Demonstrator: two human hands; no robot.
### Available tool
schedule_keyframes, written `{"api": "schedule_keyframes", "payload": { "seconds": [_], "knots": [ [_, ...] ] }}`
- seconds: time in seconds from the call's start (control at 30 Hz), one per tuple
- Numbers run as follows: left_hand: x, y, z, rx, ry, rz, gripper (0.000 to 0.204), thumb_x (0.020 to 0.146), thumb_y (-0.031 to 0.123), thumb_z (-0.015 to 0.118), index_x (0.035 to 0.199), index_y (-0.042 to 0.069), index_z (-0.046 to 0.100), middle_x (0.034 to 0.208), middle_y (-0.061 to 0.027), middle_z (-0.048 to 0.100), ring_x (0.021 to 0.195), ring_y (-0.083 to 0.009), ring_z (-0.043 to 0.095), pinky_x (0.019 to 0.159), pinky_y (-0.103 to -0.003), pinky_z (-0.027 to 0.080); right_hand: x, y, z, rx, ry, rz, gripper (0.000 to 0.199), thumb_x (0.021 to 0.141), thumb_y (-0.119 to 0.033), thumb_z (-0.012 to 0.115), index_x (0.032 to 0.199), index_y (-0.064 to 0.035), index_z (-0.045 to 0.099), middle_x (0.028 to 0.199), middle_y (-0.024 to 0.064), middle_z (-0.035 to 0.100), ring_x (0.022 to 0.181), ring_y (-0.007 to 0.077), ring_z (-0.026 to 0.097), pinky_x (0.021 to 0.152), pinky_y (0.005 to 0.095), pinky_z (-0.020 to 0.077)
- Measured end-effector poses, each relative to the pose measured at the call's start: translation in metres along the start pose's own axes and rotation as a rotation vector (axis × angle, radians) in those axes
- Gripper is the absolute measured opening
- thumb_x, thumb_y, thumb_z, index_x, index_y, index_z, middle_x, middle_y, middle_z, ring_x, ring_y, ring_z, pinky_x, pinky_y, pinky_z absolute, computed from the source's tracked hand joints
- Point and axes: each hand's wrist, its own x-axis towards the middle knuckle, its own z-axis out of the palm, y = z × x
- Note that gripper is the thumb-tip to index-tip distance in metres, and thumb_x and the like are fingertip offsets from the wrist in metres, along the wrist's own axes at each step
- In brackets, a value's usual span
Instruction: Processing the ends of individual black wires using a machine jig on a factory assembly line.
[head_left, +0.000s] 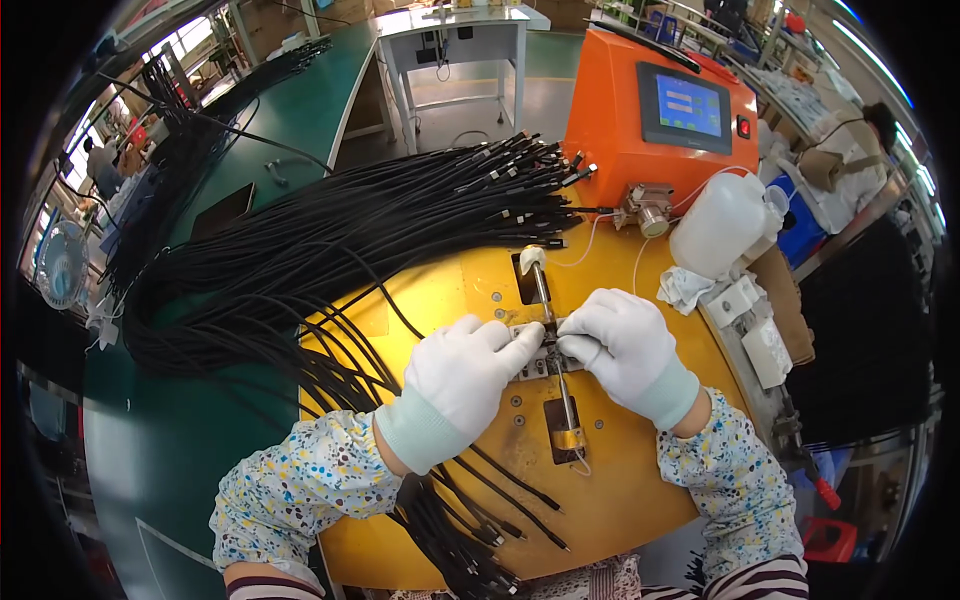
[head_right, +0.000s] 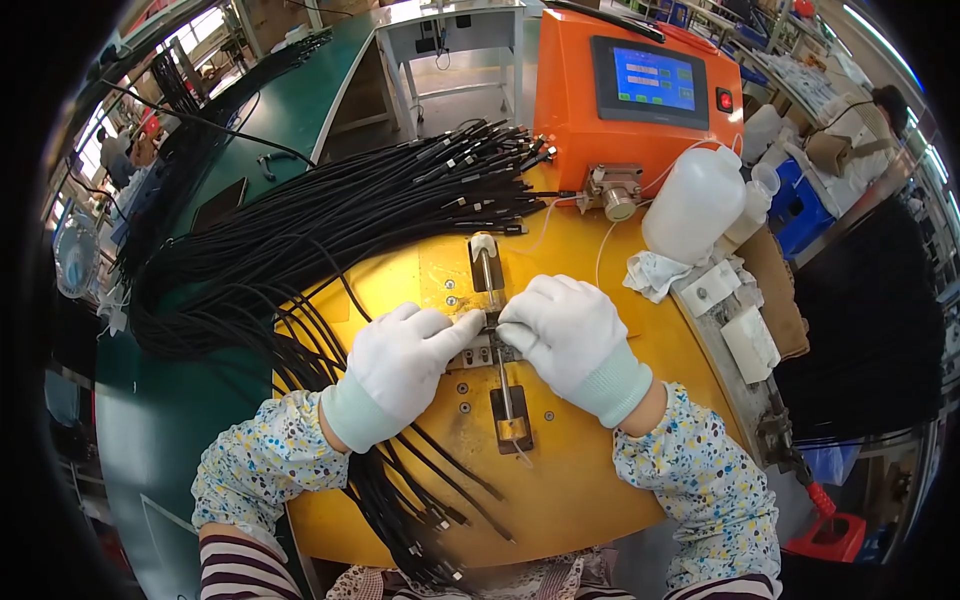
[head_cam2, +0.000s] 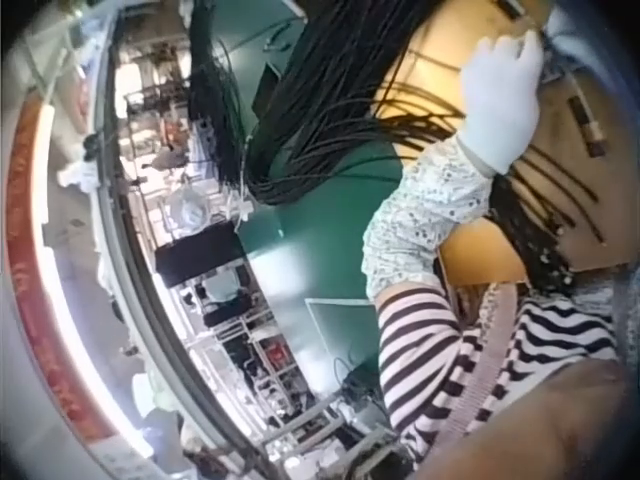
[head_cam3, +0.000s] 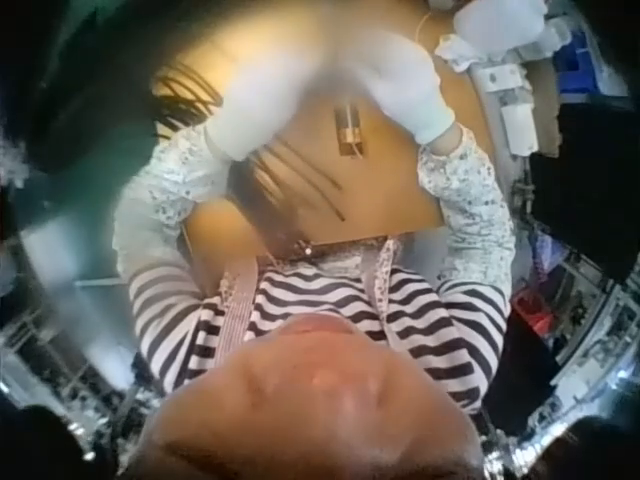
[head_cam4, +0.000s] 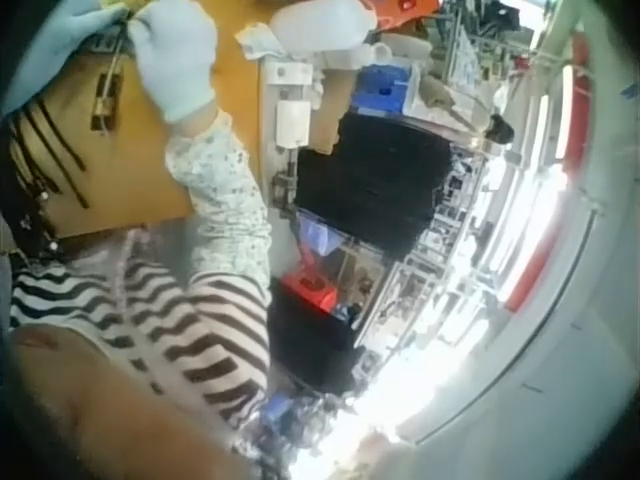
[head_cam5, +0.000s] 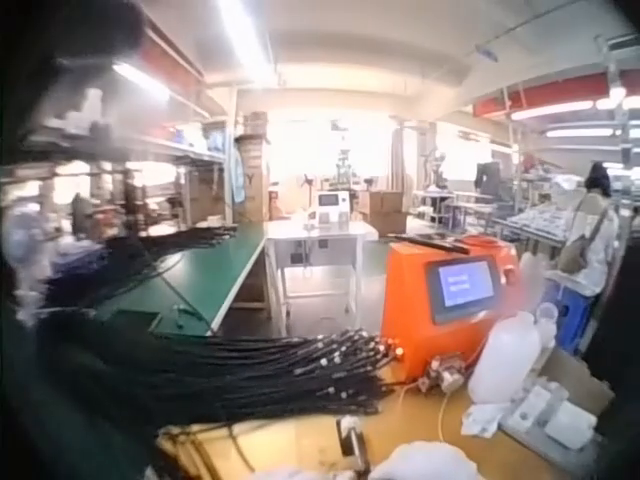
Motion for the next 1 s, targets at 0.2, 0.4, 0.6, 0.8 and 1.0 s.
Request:
{"api": "schedule_keyframes", "payload": {
  "seconds": [0.2,0.4,0.6,0.8,1.0],
  "knots": [
    [-0.0009,-0.0033,0.0023,0.127,-0.016,0.116,0.04,0.076,0.007,0.059,0.116,0.011,0.064,0.081,-0.0003,0.057,0.071,-0.0185,0.055,0.063,-0.031,0.049,-0.0027,0.0015,0.0003,0.187,0.07,0.189,0.005,0.083,-0.006,0.065,0.085,-0.0019,0.066,0.076,0.0085,0.06,0.067,0.0214,0.06,0.061,0.031,0.0468],
    [0.0023,-0.0066,0.0024,0.127,-0.016,0.173,0.039,0.076,0.007,0.06,0.115,0.01,0.064,0.079,-0.0002,0.055,0.07,-0.0182,0.055,0.062,-0.031,0.049,-0.0027,0.0026,-0.0008,0.203,0.225,0.279,0.006,0.085,-0.006,0.064,0.084,-0.0006,0.066,0.076,0.0077,0.06,0.067,0.0174,0.06,0.06,0.0286,0.0465],
    [0.004,-0.0074,0.003,0.114,-0.004,0.191,0.04,0.074,0.007,0.062,0.114,0.01,0.065,0.079,0.0,0.055,0.07,-0.0181,0.055,0.062,-0.031,0.049,-0.0053,0.0087,0.0024,0.195,0.282,0.206,0.005,0.084,-0.006,0.065,0.084,-0.0009,0.066,0.076,0.0076,0.061,0.066,0.0177,0.059,0.06,0.0286,0.0469],
    [0.0018,-0.0092,0.0023,0.115,0.013,0.19,0.039,0.074,0.006,0.062,0.113,0.01,0.065,0.078,0.0008,0.056,0.07,-0.0178,0.055,0.061,-0.031,0.048,-0.0049,0.0094,0.0027,0.187,0.324,0.17,0.005,0.083,-0.006,0.065,0.084,-0.0013,0.066,0.077,0.0076,0.062,0.067,0.0177,0.06,0.061,0.0286,0.0475],
    [0.0011,-0.009,-0.0022,0.154,-0.01,0.104,0.041,0.072,0.01,0.069,0.112,0.009,0.065,0.078,0.0007,0.059,0.072,-0.0191,0.057,0.068,-0.033,0.048,-0.0047,0.0097,0.0016,0.178,0.346,0.145,0.004,0.082,-0.005,0.066,0.085,-0.0016,0.066,0.077,0.0079,0.062,0.067,0.0184,0.06,0.061,0.0289,0.0478]
  ]
}}
